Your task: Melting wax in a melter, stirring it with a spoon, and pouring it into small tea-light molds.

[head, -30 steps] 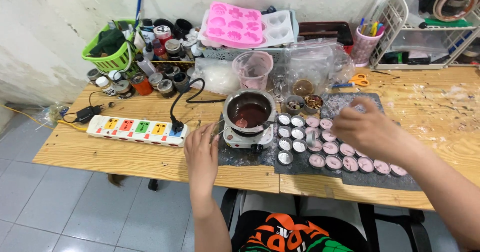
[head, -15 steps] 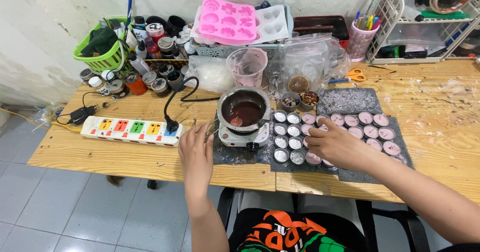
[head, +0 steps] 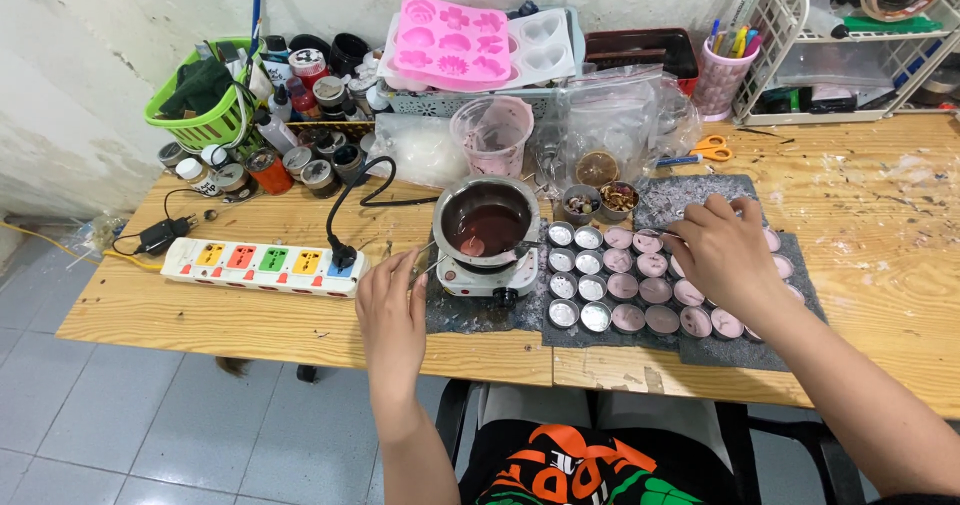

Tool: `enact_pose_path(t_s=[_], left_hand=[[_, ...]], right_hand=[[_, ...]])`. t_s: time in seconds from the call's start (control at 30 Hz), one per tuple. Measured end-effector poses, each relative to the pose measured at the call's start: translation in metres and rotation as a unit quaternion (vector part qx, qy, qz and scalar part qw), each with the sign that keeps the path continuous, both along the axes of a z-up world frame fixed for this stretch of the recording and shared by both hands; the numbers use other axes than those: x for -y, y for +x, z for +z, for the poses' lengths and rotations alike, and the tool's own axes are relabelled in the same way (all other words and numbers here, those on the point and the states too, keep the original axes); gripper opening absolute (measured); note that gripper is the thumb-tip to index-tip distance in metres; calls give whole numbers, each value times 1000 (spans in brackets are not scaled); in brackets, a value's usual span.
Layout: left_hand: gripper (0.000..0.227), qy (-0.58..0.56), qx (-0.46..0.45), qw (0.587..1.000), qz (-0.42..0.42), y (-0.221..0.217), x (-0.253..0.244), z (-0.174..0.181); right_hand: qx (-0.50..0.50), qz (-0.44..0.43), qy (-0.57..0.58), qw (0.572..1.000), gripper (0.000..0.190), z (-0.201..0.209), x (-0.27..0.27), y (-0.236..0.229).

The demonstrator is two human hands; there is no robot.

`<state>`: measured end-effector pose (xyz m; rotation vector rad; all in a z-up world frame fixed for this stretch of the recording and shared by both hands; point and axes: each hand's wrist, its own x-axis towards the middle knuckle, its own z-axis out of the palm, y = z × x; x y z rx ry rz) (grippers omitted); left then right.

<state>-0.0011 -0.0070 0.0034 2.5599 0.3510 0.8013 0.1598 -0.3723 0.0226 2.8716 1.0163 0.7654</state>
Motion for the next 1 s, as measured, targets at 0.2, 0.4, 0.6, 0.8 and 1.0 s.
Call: enact_pose_path(t_s=[0.2, 0.4, 0.6, 0.8, 1.0], left_hand=[[38, 1, -2, 1000, 0, -1, 2, 4], [38, -1, 11, 1000, -4, -1, 3, 6], [38, -4, 1, 1000, 3, 0, 1, 4], [41, -8, -6, 1000, 6, -2, 1, 7], [43, -15, -17, 1000, 11, 1, -1, 0]], right_hand=[[-97, -24, 102, 990, 17, -46, 8, 39], [-164, -40, 132, 977, 18, -80, 15, 64], [-170, -36, 181, 968, 17, -82, 18, 65], [-131, 18, 202, 970, 13, -41, 18, 45], [-89, 104, 236, 962, 11, 32, -17, 20]])
